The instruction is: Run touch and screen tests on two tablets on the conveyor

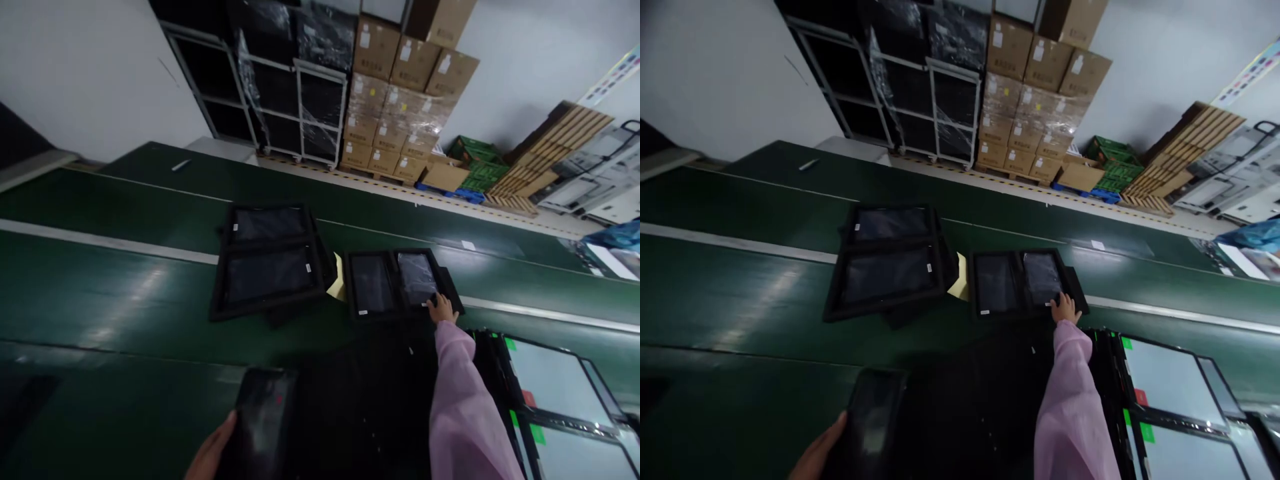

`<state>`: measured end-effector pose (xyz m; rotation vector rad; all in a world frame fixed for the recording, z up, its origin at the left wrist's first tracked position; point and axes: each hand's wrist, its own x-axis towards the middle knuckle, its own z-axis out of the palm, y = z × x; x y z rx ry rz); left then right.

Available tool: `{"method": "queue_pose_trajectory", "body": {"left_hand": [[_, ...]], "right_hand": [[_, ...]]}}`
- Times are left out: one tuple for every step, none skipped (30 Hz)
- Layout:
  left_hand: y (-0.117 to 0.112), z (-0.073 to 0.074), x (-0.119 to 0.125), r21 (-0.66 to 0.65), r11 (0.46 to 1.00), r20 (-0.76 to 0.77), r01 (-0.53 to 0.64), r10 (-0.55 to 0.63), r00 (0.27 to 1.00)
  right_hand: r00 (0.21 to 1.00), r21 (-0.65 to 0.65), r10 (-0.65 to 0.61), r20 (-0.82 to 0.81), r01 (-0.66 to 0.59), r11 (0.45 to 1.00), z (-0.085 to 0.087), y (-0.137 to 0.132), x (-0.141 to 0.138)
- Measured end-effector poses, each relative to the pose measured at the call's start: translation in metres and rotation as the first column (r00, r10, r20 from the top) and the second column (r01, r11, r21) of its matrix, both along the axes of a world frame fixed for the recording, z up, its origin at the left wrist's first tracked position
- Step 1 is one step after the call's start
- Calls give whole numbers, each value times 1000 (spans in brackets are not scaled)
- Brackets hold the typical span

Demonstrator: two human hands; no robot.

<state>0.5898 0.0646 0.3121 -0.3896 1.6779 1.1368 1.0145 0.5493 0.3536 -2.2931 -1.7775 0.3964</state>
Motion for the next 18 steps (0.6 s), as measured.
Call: {"method": "queue_pose_trajectory", "body": {"left_hand": [[21, 5, 10, 75, 997, 37, 37, -40, 999], [44, 10, 23, 164, 984, 50, 70, -79, 996], [69, 16, 36, 250, 963, 48, 98, -113, 992], [95, 21, 50, 326, 938, 28, 120, -136, 990], [121, 27, 63, 386, 913, -22, 131, -133, 991], [146, 32, 75, 427, 894, -87, 135, -108, 990], [169, 36, 85, 462, 874, -139, 147, -92, 986], [188, 41, 92, 495, 856, -172, 152, -75, 982], [202, 45, 96, 522, 839, -187, 153, -62, 980], [211, 49, 96, 544, 827, -183, 143, -49, 982], [215, 53, 93, 557, 822, -168, 119, -29, 985], [213, 58, 87, 556, 827, -149, 83, 1, 989], [207, 62, 79, 542, 839, -128, 44, 30, 991], [196, 67, 68, 520, 854, -106, 13, 50, 993], [183, 71, 57, 492, 871, -85, -8, 57, 995], [167, 76, 45, 457, 889, -66, -18, 54, 996], [150, 80, 33, 420, 907, -66, -18, 50, 997], [134, 85, 22, 384, 923, -78, -16, 50, 996]], "right_hand": [[999, 67, -30, -21, 31, 997, -1, -8, -2], [998, 136, -56, -42, 61, 989, -5, -22, -5], [996, 189, -72, -60, 82, 978, -13, -42, -7], [994, 208, -79, -70, 92, 974, -23, -67, -8], [994, 191, -77, -72, 89, 978, -36, -96, -9], [996, 156, -73, -59, 82, 984, -49, -127, -9], [996, 88, -83, -28, 85, 992, -63, -159, -8], [997, 0, -83, -1, 83, 997, -75, -189, -7], [997, -60, -66, 29, 68, 996, -83, -216, -4], [997, -109, -52, 52, 58, 992, -88, -239, -2], [997, -141, -39, 61, 47, 989, -88, -257, 2], [998, -164, -32, 55, 41, 986, -83, -273, 6], [999, -179, -35, 39, 42, 983, -74, -285, 10], [999, -184, -45, 15, 47, 982, -62, -295, 15], [999, -167, -54, -3, 53, 985, -47, -302, 19], [998, -123, -64, -4, 63, 990, -29, -306, 23], [997, -59, -72, 16, 73, 996, -11, -306, 27], [995, 15, -87, 50, 86, 996, 9, -300, 29]]}}
